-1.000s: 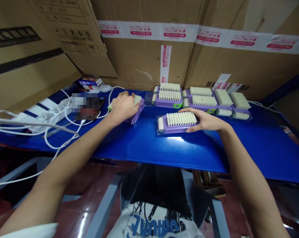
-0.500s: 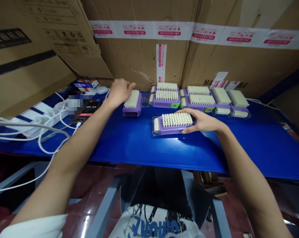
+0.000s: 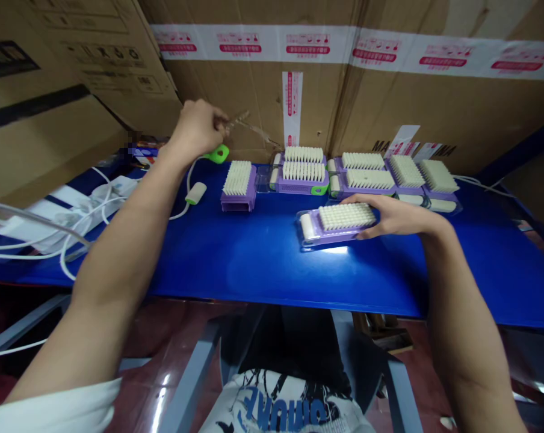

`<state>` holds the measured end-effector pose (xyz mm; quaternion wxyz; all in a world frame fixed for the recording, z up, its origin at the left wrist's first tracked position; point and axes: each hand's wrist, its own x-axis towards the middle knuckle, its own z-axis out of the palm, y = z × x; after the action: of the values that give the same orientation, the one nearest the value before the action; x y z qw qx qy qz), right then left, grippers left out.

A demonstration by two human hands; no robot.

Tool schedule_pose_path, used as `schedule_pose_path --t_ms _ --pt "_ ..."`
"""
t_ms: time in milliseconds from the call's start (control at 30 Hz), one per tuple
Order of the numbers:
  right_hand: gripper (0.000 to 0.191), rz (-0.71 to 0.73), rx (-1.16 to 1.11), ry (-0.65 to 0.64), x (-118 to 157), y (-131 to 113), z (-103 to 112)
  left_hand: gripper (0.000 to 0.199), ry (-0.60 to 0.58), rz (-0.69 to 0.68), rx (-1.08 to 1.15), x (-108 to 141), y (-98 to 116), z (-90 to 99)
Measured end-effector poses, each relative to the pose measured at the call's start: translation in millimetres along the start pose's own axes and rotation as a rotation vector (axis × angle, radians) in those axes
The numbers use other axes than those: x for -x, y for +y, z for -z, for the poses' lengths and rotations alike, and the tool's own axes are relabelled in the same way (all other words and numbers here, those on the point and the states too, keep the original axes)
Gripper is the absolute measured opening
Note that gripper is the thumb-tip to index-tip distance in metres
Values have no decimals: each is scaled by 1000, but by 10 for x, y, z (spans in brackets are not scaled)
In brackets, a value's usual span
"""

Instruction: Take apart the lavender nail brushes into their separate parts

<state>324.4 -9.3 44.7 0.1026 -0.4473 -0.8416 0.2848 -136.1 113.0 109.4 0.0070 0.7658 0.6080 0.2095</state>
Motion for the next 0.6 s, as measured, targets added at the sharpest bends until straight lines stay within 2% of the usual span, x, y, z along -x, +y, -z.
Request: schedule_pose_path --t_ms 67,100,133,233,333,400,467,533,567,600 --pt "83 -59 12 -5 70 97 106 51 66 -45 -6 184 279 159" --pt "83 -86 22 -1 104 140 153 48 103 -98 21 301 431 174" --pt "83 -115 38 2 137 177 197 45 77 -170 73 429 582 138" --pt "84 -212 99 13 229 247 305 34 -151 -421 155 816 959 -226" --pt "86 -285 132 19 287 260 369 33 -262 -567 74 1048 1137 -650" --pt "85 -301 135 16 301 249 383 38 -299 -596 50 1077 1119 -756" --pt "84 -300 134 10 299 235 378 47 -227 -545 21 1035 984 -692" --pt "85 -294 139 10 288 231 361 60 -84 -397 -68 960 750 -548" --pt "85 -290 146 12 281 236 350 73 -72 -315 -124 917 611 -484" --pt "86 -287 158 15 272 248 337 87 -118 -248 -164 872 470 -439"
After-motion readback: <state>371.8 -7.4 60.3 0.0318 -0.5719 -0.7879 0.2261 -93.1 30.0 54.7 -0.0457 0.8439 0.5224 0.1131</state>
